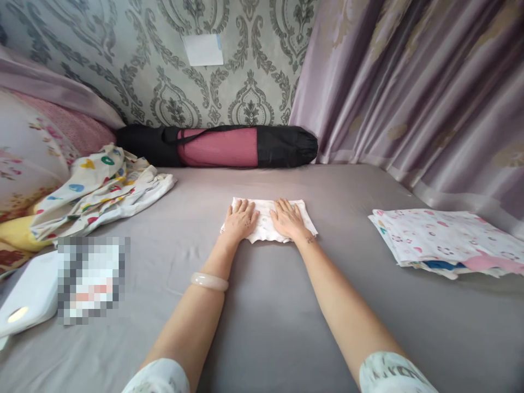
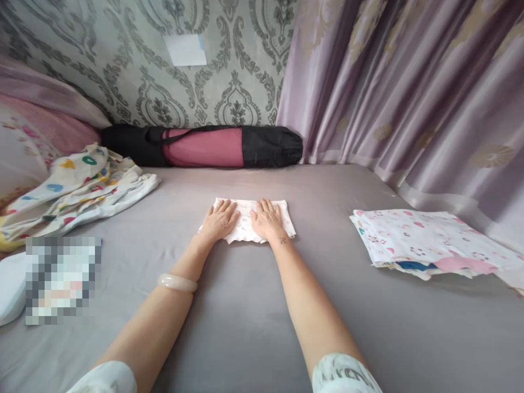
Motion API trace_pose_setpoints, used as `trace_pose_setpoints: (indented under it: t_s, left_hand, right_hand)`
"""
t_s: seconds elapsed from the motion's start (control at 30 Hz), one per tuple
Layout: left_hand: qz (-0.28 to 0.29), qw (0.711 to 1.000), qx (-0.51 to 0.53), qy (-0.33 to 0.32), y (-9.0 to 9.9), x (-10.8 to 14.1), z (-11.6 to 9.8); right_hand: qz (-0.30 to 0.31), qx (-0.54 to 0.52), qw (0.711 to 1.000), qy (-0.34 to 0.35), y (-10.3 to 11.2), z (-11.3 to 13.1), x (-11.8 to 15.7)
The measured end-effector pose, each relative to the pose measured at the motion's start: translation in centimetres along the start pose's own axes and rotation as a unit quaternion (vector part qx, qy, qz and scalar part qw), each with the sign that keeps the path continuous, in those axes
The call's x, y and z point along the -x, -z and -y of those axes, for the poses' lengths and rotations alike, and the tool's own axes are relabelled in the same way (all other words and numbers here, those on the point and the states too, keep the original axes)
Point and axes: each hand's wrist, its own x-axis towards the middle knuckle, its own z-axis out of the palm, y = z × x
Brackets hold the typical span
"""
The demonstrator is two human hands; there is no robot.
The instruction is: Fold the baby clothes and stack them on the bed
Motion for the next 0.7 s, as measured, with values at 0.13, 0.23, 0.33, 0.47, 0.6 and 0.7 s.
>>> trace_pose_setpoints:
  t_s: [0.13, 0.23, 0.33, 0.47, 0.6, 0.7]
  left_hand:
    - [0.009, 1.0, 0.016, 0.005, 0.2, -0.3, 0.2]
    - [0.01, 0.999, 0.047, 0.006, 0.6, -0.4, 0.5]
    - [-0.012, 0.995, 0.092, 0.036, 0.9, -0.6, 1.3]
    - [-0.042, 0.988, 0.123, 0.08, 0.7, -0.9, 2.8]
    - [-0.065, 0.982, 0.145, 0.098, 0.3, -1.1, 3.9]
    - [-0.083, 0.976, 0.172, 0.104, 0.4, -1.2, 4.3]
  right_hand:
    - [0.005, 0.004, 1.0, 0.004, 0.0, -0.4, 0.0]
    - [0.003, 0.007, 1.0, -0.002, 0.4, 0.1, 0.0]
    - [-0.025, 0.017, 0.999, 0.014, 0.6, 1.4, -0.3]
    - [-0.023, -0.01, 0.998, 0.063, 0.0, 4.2, -1.2]
    - [-0.016, -0.032, 0.998, 0.056, -1.2, 5.8, -1.7]
    - [-0.016, -0.029, 0.998, 0.047, -1.4, 6.0, -1.6]
